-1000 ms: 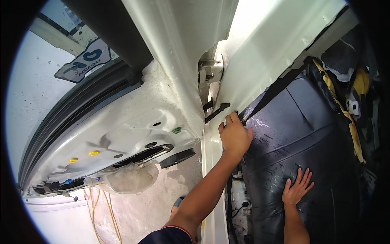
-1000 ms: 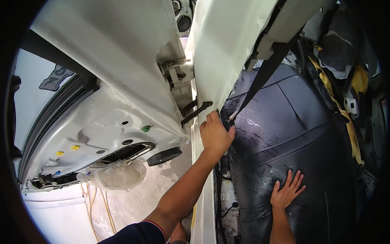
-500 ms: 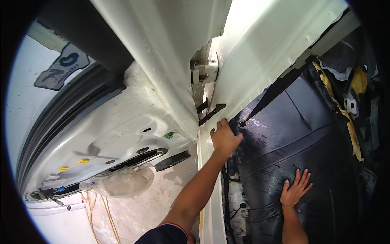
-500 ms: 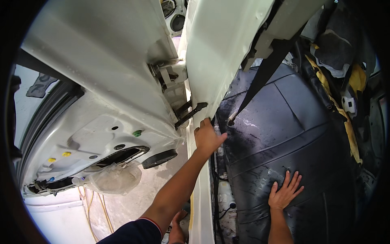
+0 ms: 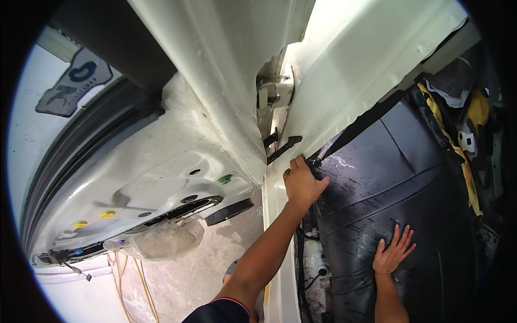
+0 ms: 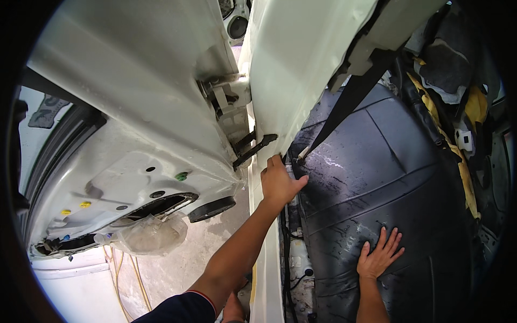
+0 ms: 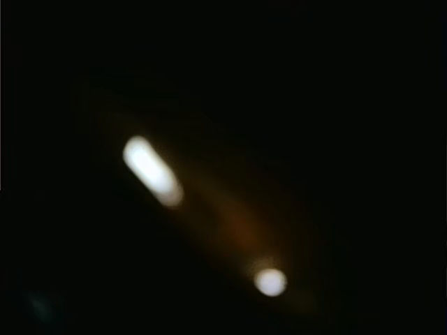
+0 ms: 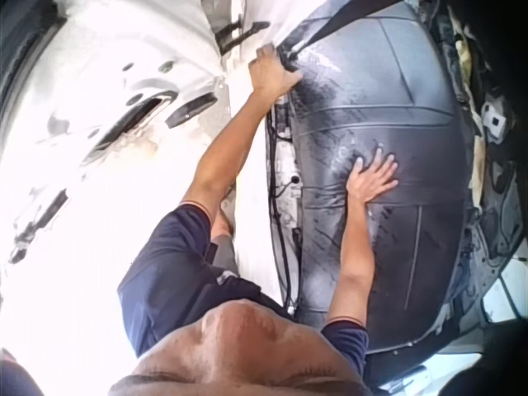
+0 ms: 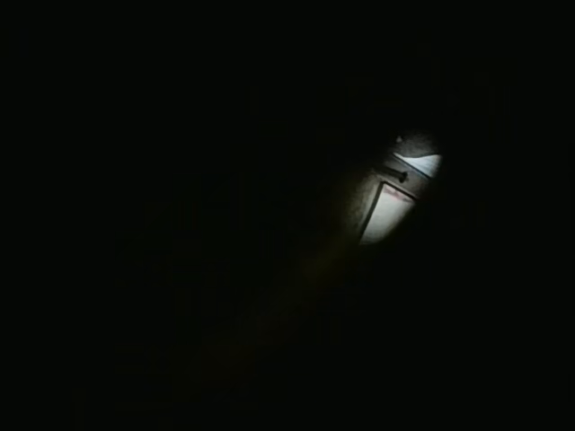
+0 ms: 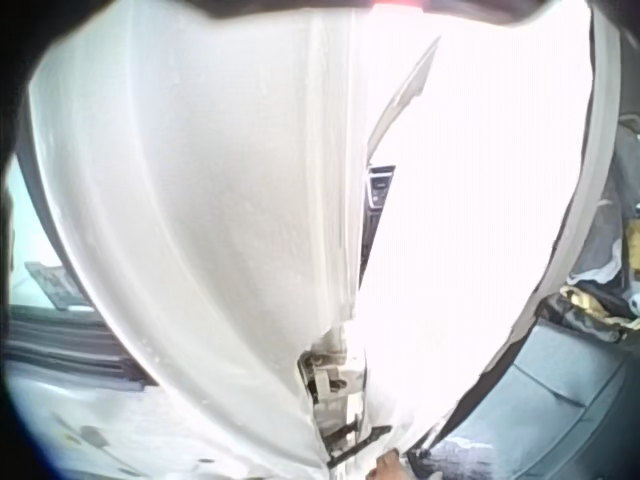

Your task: The person uses a red cloth to wipe the door hinge and door jamb area of a white car. The person repeatedly wipes the same hinge and surrounding metal surfaces with the cloth.

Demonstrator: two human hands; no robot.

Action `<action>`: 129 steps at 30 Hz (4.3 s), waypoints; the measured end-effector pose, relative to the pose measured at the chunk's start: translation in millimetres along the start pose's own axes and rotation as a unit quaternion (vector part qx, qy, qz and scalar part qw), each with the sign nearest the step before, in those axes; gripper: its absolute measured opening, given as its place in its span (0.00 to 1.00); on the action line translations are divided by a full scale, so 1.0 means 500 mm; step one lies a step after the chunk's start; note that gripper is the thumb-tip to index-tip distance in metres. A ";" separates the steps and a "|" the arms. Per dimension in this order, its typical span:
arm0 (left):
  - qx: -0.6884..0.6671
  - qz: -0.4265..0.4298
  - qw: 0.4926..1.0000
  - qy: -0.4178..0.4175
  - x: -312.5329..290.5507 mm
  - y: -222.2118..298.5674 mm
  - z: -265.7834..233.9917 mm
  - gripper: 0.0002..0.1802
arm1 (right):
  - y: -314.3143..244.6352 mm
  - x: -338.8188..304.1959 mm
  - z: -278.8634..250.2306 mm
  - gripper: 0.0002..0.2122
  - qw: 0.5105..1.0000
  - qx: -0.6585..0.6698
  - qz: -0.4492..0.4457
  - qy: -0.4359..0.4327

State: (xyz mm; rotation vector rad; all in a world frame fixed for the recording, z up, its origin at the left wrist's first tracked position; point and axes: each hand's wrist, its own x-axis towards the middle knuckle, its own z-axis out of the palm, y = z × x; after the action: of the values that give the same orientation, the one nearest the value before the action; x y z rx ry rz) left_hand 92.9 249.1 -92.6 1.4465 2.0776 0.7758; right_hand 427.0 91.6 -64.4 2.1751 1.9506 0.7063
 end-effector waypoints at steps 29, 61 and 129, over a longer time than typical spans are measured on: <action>-0.038 -0.055 0.997 -0.037 0.041 -0.145 0.101 0.64 | 0.004 -0.005 0.004 0.31 1.000 0.018 -0.013 -0.007; 0.020 -0.105 0.987 -0.121 0.026 -0.198 0.169 0.64 | 0.004 -0.001 0.007 0.31 1.000 0.013 -0.006 -0.008; -0.035 -0.158 0.986 -0.050 -0.029 -0.294 0.276 0.26 | 0.008 -0.003 0.022 0.31 1.000 0.010 -0.013 0.023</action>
State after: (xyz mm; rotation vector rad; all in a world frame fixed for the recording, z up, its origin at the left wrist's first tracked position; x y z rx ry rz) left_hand 92.1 218.4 -292.4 1.0598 2.1105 0.6281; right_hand 435.2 91.9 -73.2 2.1588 2.0146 0.7420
